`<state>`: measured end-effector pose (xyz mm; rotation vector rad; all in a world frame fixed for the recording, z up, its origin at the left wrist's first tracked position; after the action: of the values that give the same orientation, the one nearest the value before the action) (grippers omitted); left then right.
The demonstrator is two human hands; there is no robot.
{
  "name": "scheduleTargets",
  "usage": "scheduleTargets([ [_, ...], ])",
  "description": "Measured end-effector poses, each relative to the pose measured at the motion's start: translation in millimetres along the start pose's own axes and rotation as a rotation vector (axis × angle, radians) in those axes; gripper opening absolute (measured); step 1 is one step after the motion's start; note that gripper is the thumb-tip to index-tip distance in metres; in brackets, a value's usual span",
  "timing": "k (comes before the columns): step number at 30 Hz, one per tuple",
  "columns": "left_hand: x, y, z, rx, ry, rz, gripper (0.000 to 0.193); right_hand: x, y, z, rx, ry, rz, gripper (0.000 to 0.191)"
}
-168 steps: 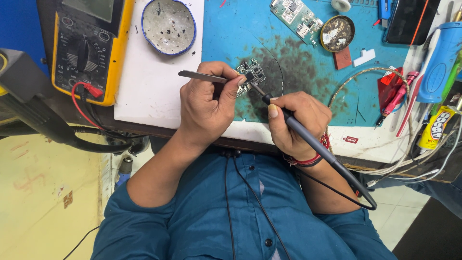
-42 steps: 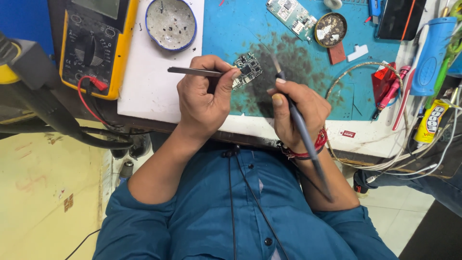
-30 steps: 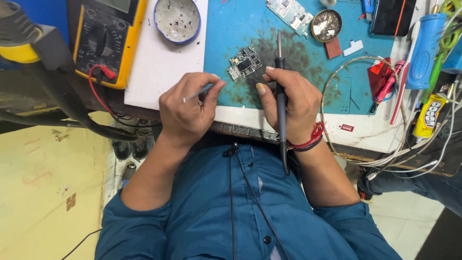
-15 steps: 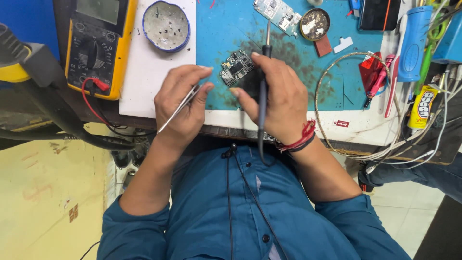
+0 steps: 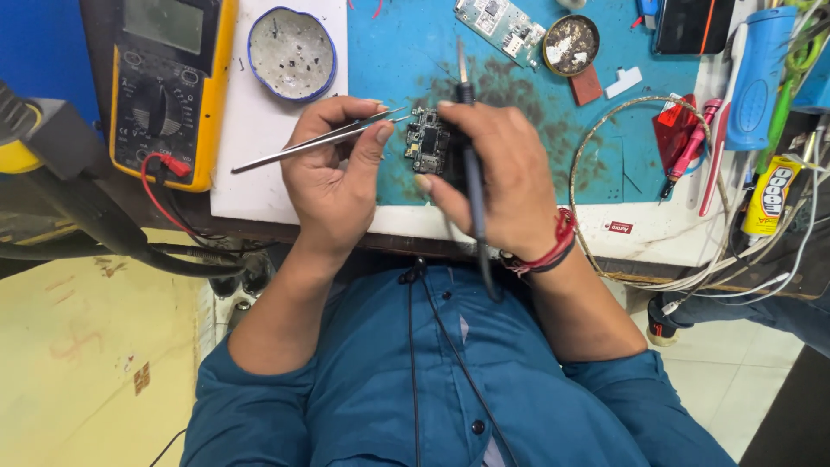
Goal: The person solders a small circuit board at a workbench, holding the board with one hand while applying a soldering iron to its components. They steady the board with a metal tool, reposition the board on the mat, and continue soldering different points on the board.
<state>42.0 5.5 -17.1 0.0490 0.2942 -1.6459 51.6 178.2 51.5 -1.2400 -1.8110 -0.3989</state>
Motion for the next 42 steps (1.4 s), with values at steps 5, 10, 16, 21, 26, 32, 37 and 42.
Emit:
scheduleTargets([
  [5,-13.5,-15.3,-11.2,0.04,0.023,-0.047,0.017,19.6,17.6,38.8,-0.196,-0.4,0.22,0.047],
  [10,-21.5,-21.4,-13.6,0.07,-0.118,-0.071,0.013,18.1,45.8,69.1,-0.326,-0.684,0.431,0.035],
  [16,-24.3,-25.5,-9.7,0.065,-0.231,-0.074,0.014,7.5,43.3,49.4,-0.206,-0.253,0.274,0.016],
  [21,-29.1,-30.6,-6.8,0.046,-0.285,-0.106,0.014,7.1,28.0,38.6,-0.081,-0.199,0.199,0.01],
  [26,-27.2,-31.5,-5.8,0.068,-0.385,-0.098,0.012,6.3,19.4,35.1,-0.086,-0.222,0.167,0.01],
  [32,-31.8,-34.3,-1.0,0.049,-0.437,-0.125,0.014,5.4,15.7,33.2,-0.076,-0.21,0.148,0.01],
  [37,-33.7,-35.9,2.7,0.027,-0.478,-0.146,0.015,4.6,16.2,33.1,-0.08,-0.206,0.155,0.01],
  [42,-34.5,-36.5,3.0,0.025,-0.474,-0.148,0.015,4.2,16.2,32.8,-0.078,-0.204,0.153,0.01],
])
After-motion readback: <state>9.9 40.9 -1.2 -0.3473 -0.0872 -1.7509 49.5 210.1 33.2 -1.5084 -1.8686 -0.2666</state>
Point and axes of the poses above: each hand's wrist, its own y-axis away from the middle knuckle, its own x-axis out of the back of the hand, z = x × y, the point moved 9 cm from there along -y, towards the middle knuckle, and after that the axes turned 8 degrees about -z, right-handed, at the moved point
